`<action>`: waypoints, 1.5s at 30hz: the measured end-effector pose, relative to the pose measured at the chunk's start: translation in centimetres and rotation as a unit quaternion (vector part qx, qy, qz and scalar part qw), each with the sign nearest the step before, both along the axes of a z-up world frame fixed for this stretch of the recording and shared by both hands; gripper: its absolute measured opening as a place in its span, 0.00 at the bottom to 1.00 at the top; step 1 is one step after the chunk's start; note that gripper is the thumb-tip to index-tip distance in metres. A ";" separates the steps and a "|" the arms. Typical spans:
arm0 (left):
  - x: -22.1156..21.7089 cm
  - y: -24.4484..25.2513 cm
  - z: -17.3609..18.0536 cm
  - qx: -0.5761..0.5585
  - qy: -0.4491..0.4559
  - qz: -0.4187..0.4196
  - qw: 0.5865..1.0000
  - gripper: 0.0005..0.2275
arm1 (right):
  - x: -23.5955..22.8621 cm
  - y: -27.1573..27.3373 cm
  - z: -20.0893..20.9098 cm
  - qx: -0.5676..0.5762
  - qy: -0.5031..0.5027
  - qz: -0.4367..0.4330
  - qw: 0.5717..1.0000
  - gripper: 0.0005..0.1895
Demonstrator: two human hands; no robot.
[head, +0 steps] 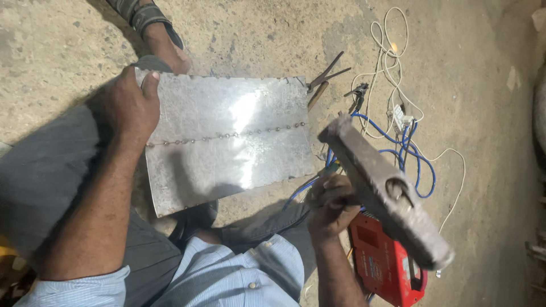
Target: The person sits on the floor and repeatedly hammers a line of raised weld beads on a rectangular metal sheet to flatten them. The person occasionally flips the sheet to inspect the seam and continues hammering along the weld line.
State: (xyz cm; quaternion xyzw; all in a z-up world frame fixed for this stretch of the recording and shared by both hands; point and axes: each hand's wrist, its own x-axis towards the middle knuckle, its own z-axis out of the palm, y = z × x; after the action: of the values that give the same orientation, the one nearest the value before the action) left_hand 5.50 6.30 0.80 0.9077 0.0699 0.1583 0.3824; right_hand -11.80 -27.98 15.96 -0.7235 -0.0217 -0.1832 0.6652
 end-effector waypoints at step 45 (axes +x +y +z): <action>-1.6 -5.1 -0.3 -0.215 0.144 0.032 0.965 0.24 | 0.3 0.1 -5.8 -0.278 0.245 0.070 0.926 0.20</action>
State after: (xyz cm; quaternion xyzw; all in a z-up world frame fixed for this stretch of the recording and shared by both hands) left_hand 3.93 1.16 0.51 0.8146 0.1859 0.0197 0.5490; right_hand -11.53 -27.84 10.16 -0.8983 0.0417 0.0600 0.4332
